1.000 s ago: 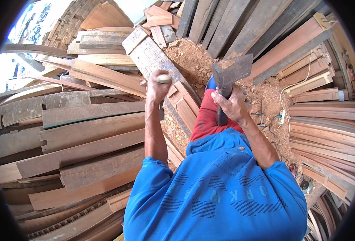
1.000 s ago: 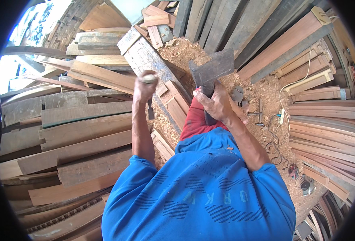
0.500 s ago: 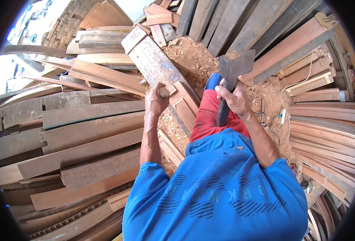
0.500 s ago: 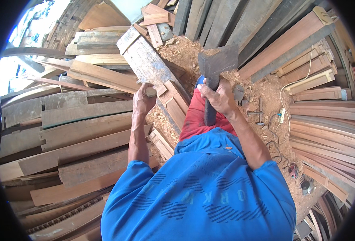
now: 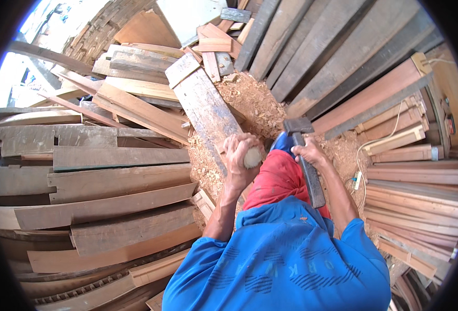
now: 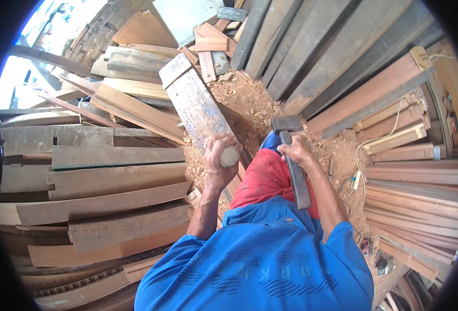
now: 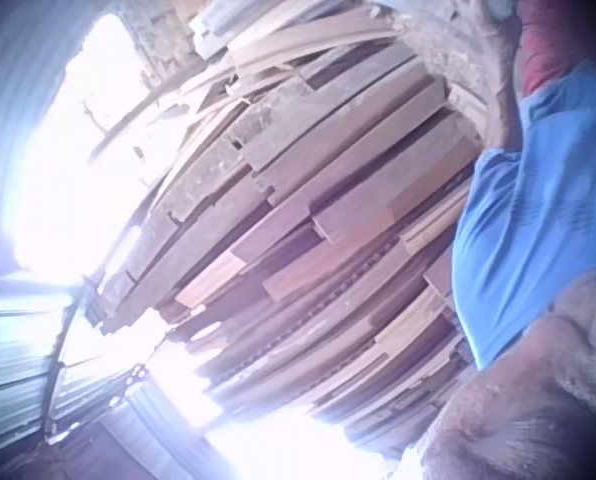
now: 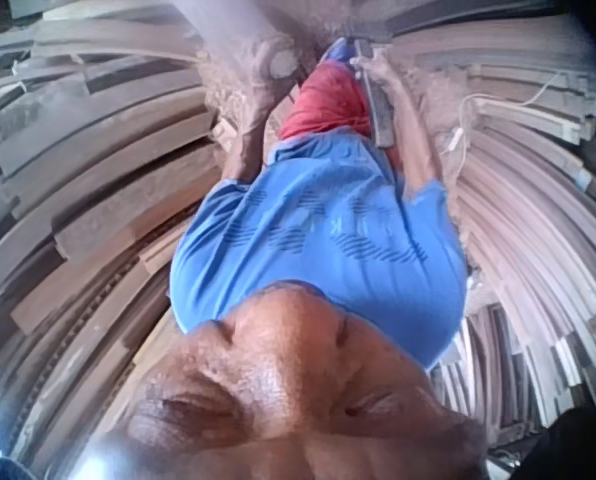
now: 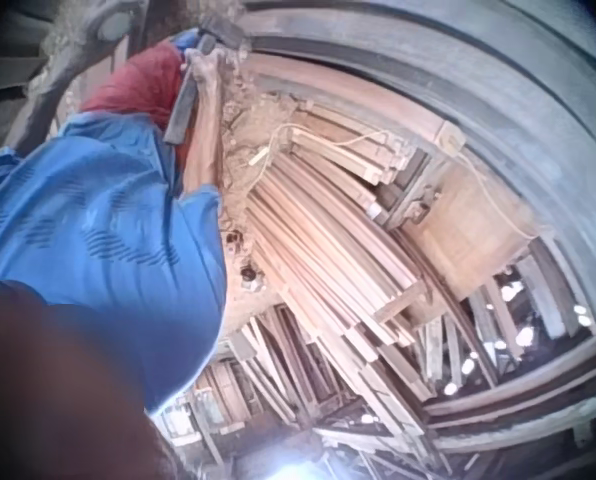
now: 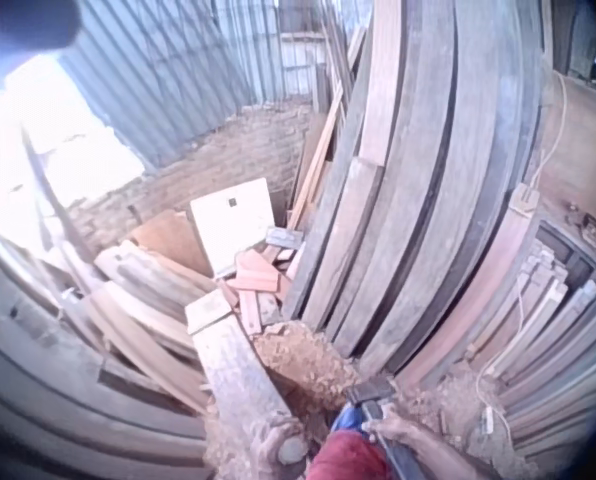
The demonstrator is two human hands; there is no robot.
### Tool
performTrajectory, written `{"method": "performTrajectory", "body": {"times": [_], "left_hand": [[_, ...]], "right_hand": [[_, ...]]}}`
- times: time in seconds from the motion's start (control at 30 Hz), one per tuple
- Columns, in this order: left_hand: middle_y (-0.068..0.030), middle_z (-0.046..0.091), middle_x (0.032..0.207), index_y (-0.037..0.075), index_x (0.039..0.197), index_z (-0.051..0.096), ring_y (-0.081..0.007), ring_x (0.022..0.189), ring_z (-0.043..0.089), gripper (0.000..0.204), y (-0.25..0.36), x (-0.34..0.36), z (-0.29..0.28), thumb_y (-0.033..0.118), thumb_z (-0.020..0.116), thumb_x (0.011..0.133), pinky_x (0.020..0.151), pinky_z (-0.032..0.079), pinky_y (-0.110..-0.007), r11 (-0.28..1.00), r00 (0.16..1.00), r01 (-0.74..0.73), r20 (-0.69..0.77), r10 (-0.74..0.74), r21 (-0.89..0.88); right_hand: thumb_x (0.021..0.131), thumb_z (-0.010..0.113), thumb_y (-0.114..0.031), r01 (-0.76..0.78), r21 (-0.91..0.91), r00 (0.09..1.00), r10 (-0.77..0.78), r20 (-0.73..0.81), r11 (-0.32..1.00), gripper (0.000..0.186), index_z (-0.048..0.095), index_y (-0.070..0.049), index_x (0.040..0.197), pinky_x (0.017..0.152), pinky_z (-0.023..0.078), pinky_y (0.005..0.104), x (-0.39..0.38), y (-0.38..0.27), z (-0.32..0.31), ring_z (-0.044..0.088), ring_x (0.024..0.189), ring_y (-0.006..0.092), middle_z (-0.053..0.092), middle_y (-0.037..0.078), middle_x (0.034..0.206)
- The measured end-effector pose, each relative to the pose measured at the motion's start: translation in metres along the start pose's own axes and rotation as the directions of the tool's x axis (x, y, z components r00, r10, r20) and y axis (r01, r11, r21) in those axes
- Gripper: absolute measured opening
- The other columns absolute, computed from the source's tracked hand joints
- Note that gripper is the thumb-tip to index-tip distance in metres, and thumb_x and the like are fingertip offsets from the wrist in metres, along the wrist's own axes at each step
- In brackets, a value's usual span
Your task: The person stands on a wooden workbench and uses a chisel and mallet to carve a groove into a piece of wood. They repeatedly strike the chisel to remove wood shavings and then inspect the carved piece.
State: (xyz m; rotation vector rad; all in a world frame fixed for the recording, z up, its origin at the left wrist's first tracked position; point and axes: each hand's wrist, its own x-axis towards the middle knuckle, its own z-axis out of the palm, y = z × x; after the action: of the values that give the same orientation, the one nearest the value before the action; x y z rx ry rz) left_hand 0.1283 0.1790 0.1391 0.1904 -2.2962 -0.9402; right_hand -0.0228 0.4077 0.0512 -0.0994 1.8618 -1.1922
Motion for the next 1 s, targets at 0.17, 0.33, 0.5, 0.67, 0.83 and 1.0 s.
{"method": "performTrajectory", "body": {"times": [0.17,0.33,0.5,0.67,0.83,1.0], "left_hand": [[-0.0125,0.069,0.109,0.007,0.101,0.067,-0.0325,0.103,0.065,0.030,-0.004,-0.019,-0.034,0.000,0.082,0.076,0.091,0.049,-0.044,0.989,0.990,0.129,-0.063,-0.125,0.074],[-0.0127,0.068,0.110,0.007,0.101,0.068,-0.0322,0.107,0.064,0.029,-0.001,-0.030,-0.071,0.000,0.082,0.076,0.092,0.051,-0.043,0.966,0.961,0.231,-0.186,-0.207,0.118],[-0.0109,0.067,0.112,0.009,0.103,0.069,-0.0315,0.108,0.064,0.030,-0.005,-0.039,-0.076,0.003,0.082,0.077,0.094,0.048,-0.044,0.964,0.958,0.238,-0.194,-0.212,0.121],[-0.0105,0.067,0.116,0.009,0.100,0.070,-0.0305,0.113,0.060,0.029,0.005,-0.043,-0.063,0.002,0.083,0.075,0.094,0.046,-0.043,0.977,0.969,0.214,-0.129,-0.210,0.017],[-0.0111,0.064,0.115,0.008,0.096,0.068,-0.0301,0.113,0.058,0.027,0.011,-0.045,-0.015,0.010,0.080,0.072,0.094,0.042,-0.046,0.994,0.997,-0.072,-0.004,0.072,-0.080],[-0.0224,0.041,0.153,0.018,0.120,0.065,-0.0411,0.130,0.050,0.032,0.047,-0.054,0.031,0.021,0.064,0.088,0.110,0.034,-0.059,0.962,0.877,-0.207,0.401,0.263,-0.177]], "right_hand": [[0.083,0.074,-0.012,0.089,-0.172,0.977,-0.053,0.206,0.981,0.015,0.062,-0.004,0.082,0.046,0.048,0.0307,0.080,-0.033,0.067,0.062,0.054,0.0109,0.063,0.003,0.067],[0.081,0.079,-0.014,0.412,-0.086,0.864,-0.359,0.353,0.907,0.056,0.059,0.007,0.129,0.071,0.057,0.0346,0.151,-0.119,0.148,0.072,0.079,0.0192,0.072,0.014,0.092],[0.084,0.076,-0.019,0.584,-0.566,0.809,-0.469,0.354,0.582,0.083,0.037,0.003,0.153,0.106,0.049,0.0487,0.236,-0.044,0.161,0.062,0.123,0.0463,0.061,0.036,0.130],[0.087,0.070,-0.025,0.353,-0.880,0.933,-0.197,0.302,0.318,0.067,0.050,-0.003,0.148,0.104,0.050,0.0497,0.174,-0.055,0.168,0.062,0.121,0.0451,0.066,0.034,0.123],[0.105,0.060,-0.036,-0.046,0.323,0.863,-0.125,0.489,0.945,0.043,0.062,0.004,0.122,0.071,0.056,0.0265,0.070,-0.052,0.133,0.069,0.087,0.0140,0.070,0.011,0.098],[0.106,0.057,-0.042,-0.350,0.295,0.787,0.108,0.608,0.889,0.053,0.055,0.003,0.136,0.066,0.056,0.0264,0.021,-0.047,0.074,0.067,0.077,0.0154,0.068,0.010,0.099]]}}
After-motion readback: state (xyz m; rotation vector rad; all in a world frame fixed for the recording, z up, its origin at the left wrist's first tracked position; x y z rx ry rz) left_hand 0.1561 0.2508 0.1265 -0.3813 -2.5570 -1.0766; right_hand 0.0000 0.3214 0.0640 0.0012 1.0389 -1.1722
